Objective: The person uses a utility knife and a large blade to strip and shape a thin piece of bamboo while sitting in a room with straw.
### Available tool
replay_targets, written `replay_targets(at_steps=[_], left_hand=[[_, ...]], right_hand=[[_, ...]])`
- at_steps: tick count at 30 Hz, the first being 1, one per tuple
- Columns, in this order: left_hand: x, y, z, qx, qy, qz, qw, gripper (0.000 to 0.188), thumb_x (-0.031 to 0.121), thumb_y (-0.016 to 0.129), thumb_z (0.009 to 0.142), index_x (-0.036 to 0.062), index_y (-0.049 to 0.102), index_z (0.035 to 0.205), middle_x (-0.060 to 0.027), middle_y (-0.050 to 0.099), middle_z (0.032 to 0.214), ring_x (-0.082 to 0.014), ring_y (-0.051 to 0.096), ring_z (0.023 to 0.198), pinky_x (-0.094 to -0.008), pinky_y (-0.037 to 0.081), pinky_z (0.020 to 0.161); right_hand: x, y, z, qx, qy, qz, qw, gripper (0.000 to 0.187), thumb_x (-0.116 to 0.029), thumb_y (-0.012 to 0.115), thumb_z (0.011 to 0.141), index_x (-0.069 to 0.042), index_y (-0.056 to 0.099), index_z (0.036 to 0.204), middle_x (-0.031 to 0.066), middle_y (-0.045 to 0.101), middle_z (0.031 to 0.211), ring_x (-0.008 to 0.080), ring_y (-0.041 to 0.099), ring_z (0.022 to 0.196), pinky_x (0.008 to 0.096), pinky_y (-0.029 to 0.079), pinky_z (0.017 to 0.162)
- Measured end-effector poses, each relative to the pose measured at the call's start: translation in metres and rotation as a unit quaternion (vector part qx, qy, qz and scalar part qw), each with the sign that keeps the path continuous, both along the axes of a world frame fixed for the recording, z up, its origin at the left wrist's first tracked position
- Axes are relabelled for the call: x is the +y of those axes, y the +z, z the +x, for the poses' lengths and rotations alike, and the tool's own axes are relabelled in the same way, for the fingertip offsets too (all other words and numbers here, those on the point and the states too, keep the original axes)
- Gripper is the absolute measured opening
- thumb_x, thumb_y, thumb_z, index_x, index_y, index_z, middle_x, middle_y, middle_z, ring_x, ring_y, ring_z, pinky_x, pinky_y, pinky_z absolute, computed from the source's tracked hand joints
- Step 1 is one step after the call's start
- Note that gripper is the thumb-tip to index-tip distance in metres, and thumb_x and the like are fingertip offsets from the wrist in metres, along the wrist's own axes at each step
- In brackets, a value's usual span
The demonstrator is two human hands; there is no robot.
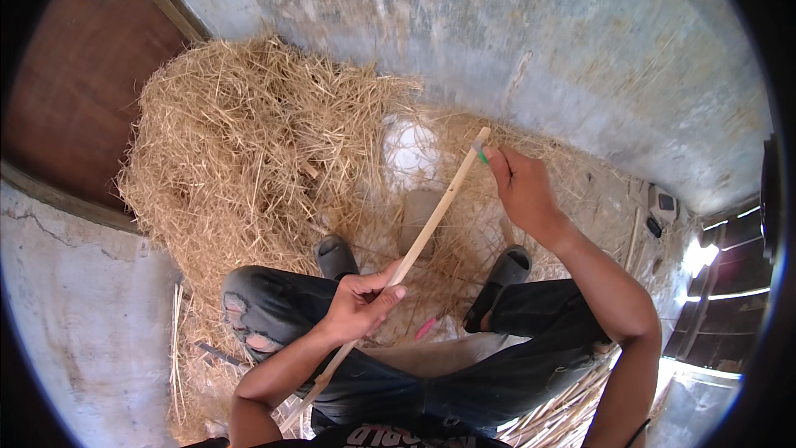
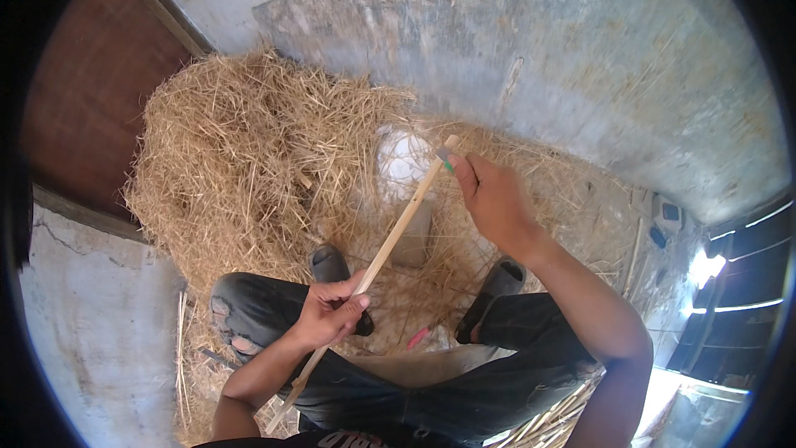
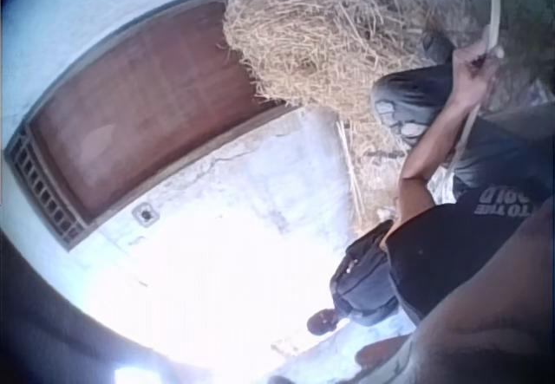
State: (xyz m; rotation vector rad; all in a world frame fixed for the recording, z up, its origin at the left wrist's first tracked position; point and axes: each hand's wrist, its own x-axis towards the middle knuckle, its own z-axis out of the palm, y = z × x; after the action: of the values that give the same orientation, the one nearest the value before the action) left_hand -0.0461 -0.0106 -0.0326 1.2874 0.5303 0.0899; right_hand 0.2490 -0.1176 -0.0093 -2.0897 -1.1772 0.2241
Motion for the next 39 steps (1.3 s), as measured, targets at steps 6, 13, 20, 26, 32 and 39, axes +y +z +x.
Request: replay_targets(at_steps=[6,13,20,26,32,39], left_hand=[[0.0,-0.005,0.001,0.017,0.015,0.002,1.0,0.049,0.012,0.064,0.101,0.0105,0.051,0.148,0.0064,0.048,0.06,-0.0016,0.039,0.046,-0.0219,0.032,0.042],[0.0,0.0,0.001,0.018,-0.003,0.005,1.0,0.049,0.013,0.063,0.101,0.0112,0.049,0.149,0.0064,0.049,0.06,-0.0019,0.04,0.046,-0.0221,0.033,0.042],[0.005,0.0,0.001,-0.003,0.002,-0.037,0.999,0.049,0.012,0.061,0.102,0.0119,0.048,0.15,0.0051,0.047,0.059,-0.0023,0.04,0.045,-0.0218,0.032,0.04],[0.006,-0.005,-0.001,-0.042,0.0,-0.087,0.995,0.046,0.011,0.057,0.104,0.013,0.049,0.149,0.0041,0.044,0.058,-0.0032,0.037,0.043,-0.0218,0.031,0.038],[0.006,-0.008,-0.002,-0.057,0.007,-0.121,0.991,0.044,0.011,0.057,0.104,0.0132,0.051,0.147,0.0033,0.043,0.057,-0.0043,0.036,0.041,-0.023,0.031,0.037],[0.007,-0.013,-0.002,-0.07,0.001,-0.114,0.991,0.044,0.01,0.056,0.104,0.0138,0.051,0.147,0.003,0.041,0.056,-0.0049,0.035,0.039,-0.0238,0.03,0.036]], right_hand=[[-0.012,-0.009,-0.062,-0.036,0.146,-0.03,0.988,0.03,-0.029,0.051,0.105,-0.006,0.064,0.09,0.0219,0.055,0.063,0.0383,0.057,0.057,0.0461,0.044,0.053],[0.004,0.0,0.013,0.022,-0.034,-0.014,0.999,0.036,-0.032,0.048,0.105,-0.005,0.061,0.085,0.0213,0.06,0.067,0.0416,0.062,0.062,0.0515,0.046,0.057],[-0.009,-0.009,-0.069,0.014,0.166,-0.068,0.984,0.034,-0.036,0.05,0.104,-0.008,0.065,0.093,0.0206,0.063,0.07,0.0432,0.063,0.068,0.0509,0.048,0.059],[0.011,-0.008,0.005,0.069,0.006,-0.026,0.997,0.039,-0.04,0.048,0.105,-0.006,0.066,0.095,0.0221,0.062,0.071,0.0432,0.063,0.068,0.0519,0.048,0.061],[0.007,-0.021,-0.026,0.012,0.097,0.043,0.994,0.039,-0.037,0.05,0.105,-0.003,0.063,0.09,0.0238,0.058,0.064,0.0447,0.059,0.06,0.051,0.044,0.054],[0.017,-0.023,0.005,0.034,0.036,0.021,0.999,0.038,-0.037,0.052,0.104,-0.004,0.063,0.087,0.0233,0.057,0.063,0.0451,0.058,0.06,0.0512,0.044,0.054]])
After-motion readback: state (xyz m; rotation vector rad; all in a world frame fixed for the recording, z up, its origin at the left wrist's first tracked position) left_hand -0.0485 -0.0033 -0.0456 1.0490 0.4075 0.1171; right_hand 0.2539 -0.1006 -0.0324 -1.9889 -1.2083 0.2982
